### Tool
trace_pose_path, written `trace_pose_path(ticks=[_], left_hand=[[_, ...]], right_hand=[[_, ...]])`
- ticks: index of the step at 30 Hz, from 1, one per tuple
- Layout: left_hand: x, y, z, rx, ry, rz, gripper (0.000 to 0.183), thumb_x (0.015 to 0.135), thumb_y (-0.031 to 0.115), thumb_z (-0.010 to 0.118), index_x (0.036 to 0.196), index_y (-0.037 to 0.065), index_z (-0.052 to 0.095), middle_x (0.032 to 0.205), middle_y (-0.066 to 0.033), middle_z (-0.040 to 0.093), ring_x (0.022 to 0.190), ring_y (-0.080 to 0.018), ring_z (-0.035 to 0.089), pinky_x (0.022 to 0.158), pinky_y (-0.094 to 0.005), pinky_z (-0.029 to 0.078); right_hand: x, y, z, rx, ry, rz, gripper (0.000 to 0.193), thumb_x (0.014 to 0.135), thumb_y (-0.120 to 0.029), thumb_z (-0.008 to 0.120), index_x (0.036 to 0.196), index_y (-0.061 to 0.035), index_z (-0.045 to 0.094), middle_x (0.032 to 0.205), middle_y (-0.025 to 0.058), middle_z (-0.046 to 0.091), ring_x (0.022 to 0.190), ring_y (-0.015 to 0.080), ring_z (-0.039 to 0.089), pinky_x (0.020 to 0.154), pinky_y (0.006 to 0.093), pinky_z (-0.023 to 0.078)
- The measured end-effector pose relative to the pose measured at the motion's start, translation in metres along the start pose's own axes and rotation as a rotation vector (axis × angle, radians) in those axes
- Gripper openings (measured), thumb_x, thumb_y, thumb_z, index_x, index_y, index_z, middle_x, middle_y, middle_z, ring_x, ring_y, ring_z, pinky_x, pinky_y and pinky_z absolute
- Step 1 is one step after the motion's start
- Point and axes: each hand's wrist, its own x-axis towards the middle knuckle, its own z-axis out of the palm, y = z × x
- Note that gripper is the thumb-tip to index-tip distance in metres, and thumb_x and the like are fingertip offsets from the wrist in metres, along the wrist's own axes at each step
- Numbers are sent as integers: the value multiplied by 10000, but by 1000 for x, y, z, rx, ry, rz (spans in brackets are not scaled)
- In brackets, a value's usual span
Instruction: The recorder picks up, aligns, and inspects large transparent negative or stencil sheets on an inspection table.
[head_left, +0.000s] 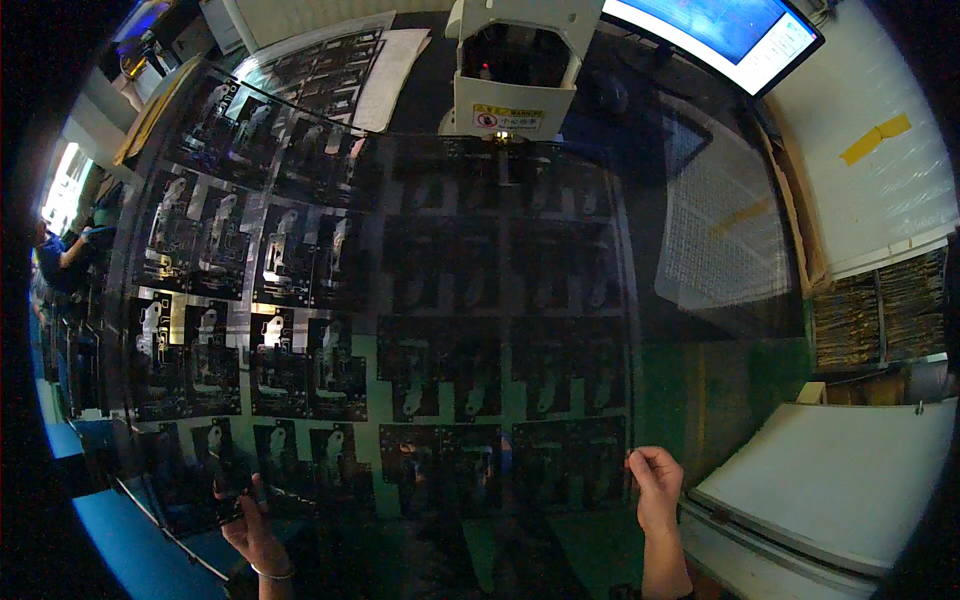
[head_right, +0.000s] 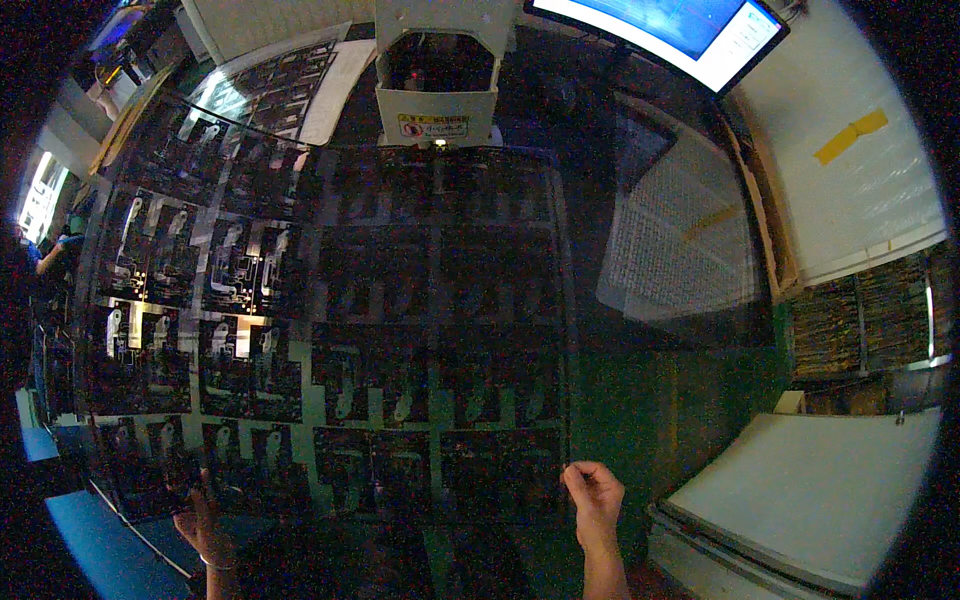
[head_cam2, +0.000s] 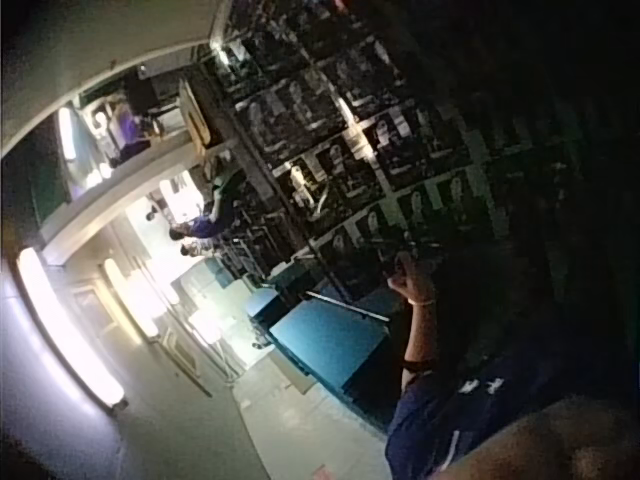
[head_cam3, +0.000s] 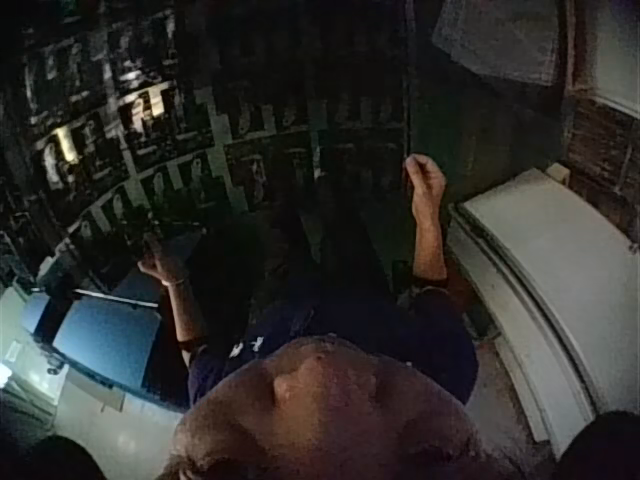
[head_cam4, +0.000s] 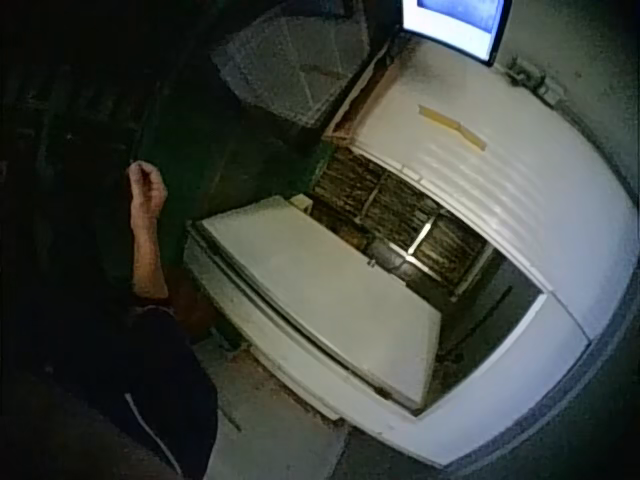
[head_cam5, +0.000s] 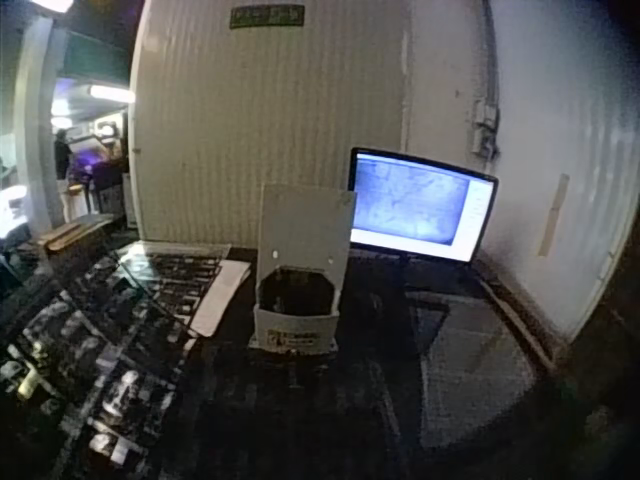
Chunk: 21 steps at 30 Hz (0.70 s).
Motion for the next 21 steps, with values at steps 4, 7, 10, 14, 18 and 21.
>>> trace_pose_path(ticks=[4,7,10,14,18,21], left_hand=[[3,2,7,24,50,-17,357,848,77,517,1192,42,425,991,-76,566,936,-212,564,755,-275,458],[2,6,11,52,47,-35,371,852,70,508,1209,42,408,990,-82,566,941,-210,559,754,-270,454],[2,8,15,53,38,-23,389,855,58,499,1228,49,388,991,-84,564,952,-214,554,747,-264,454],[2,5,18,-18,56,-15,407,855,44,491,1244,52,372,996,-88,559,958,-221,553,742,-264,458],[3,3,18,-24,61,-29,403,853,43,492,1239,52,375,1015,-94,551,955,-223,555,741,-265,469],[3,-1,13,11,42,-41,400,851,45,498,1233,51,381,1029,-96,546,956,-224,557,723,-254,470]], right_hand=[[0,-4,2,1,-1,10,57,794,-77,585,813,-24,578,736,3,579,619,42,484,546,165,343],[1,-5,2,2,-1,5,59,792,-76,588,814,-22,578,740,8,580,631,48,499,562,170,362],[3,-3,1,26,1,-4,72,783,-82,601,813,-20,581,746,14,581,644,60,510,572,179,381],[4,-4,0,36,-6,-9,94,769,-94,620,813,-17,586,755,22,583,660,74,518,584,191,399],[3,-6,0,9,-5,14,93,771,-100,620,810,-23,588,751,16,581,660,70,517,591,193,401],[3,-7,1,17,1,6,96,770,-108,624,808,-28,587,748,12,580,661,67,518,587,191,399]])
